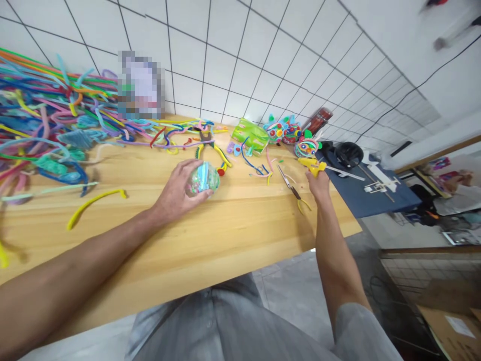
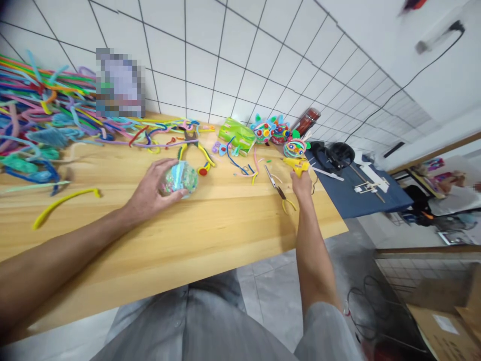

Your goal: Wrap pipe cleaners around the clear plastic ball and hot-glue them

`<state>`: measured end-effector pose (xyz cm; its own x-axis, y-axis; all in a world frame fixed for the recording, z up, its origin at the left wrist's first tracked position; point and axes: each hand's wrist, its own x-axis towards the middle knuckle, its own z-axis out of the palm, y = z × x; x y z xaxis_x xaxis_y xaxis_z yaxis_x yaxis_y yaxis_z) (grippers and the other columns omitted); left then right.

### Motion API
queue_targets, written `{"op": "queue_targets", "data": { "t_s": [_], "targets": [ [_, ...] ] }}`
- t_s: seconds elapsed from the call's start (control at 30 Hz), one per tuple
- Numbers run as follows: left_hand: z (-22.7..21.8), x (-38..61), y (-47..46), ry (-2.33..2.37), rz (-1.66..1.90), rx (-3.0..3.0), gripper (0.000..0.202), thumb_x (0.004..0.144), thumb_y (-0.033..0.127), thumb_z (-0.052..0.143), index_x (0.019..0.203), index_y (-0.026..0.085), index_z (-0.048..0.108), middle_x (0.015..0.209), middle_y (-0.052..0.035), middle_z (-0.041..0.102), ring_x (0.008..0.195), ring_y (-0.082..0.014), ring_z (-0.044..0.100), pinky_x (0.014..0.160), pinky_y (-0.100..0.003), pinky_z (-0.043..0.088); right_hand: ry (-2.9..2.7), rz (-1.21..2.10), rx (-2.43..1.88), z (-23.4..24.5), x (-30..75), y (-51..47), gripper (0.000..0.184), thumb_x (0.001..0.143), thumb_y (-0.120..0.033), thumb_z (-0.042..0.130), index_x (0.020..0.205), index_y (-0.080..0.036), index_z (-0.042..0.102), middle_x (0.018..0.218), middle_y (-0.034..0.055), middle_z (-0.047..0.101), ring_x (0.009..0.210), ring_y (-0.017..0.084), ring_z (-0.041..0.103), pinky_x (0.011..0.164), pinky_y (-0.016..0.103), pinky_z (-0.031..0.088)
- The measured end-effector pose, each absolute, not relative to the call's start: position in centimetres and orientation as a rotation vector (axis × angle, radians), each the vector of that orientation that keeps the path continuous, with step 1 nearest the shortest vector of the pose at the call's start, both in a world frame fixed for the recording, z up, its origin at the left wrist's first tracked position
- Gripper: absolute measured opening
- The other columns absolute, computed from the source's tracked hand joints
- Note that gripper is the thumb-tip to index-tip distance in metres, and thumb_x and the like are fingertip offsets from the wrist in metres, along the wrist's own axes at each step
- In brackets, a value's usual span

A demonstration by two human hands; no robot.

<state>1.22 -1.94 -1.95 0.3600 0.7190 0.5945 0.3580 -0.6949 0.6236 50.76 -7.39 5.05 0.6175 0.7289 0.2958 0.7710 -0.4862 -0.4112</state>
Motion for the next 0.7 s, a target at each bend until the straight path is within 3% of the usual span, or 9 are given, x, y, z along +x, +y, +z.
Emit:
{"op": "queue_targets", "data": {
  "t_s": [0.33,0.57,0.7],
  "targets": [
    [-2.0,1.1,-1.8,0.915,1.31,2.269,0.073,0.092,0.049,0.079,0.155,0.029,0.05,0.154,-0.0138,0.059,0.146,-0.0368,0.059,0.124,-0.06,0.053,-0.937,-0.031,-2.526,1.5,52.2,-7.8,0.047,0.092,-0.034,0.067,0.129,-0.005,0.072,0.122,0.029,0.078,0.109,0.034,0.073,0.095,0.043,0.056],
    [-1.9,1.1,-1.9,0.951,1.289,2.281,0.075,0.091,0.044,0.077,0.156,0.024,0.046,0.157,-0.0169,0.056,0.15,-0.0367,0.055,0.128,-0.063,0.047,-1.092,-0.049,-2.571,2.9,51.7,-10.6,0.031,0.079,-0.04,0.081,0.095,-0.014,0.078,0.107,0.029,0.077,0.113,0.045,0.072,0.099,0.057,0.054],
    [-2.0,1.2,-2.0,0.902,1.294,2.293,0.074,0.093,0.039,0.076,0.158,0.023,0.044,0.157,-0.0173,0.056,0.151,-0.0353,0.054,0.128,-0.059,0.047,-1.291,-0.085,-2.67,3.6,49.1,-12.1,0.046,0.09,-0.053,0.069,0.115,-0.015,0.079,0.121,0.0274,0.078,0.117,0.046,0.073,0.101,0.06,0.055]
  ]
}}
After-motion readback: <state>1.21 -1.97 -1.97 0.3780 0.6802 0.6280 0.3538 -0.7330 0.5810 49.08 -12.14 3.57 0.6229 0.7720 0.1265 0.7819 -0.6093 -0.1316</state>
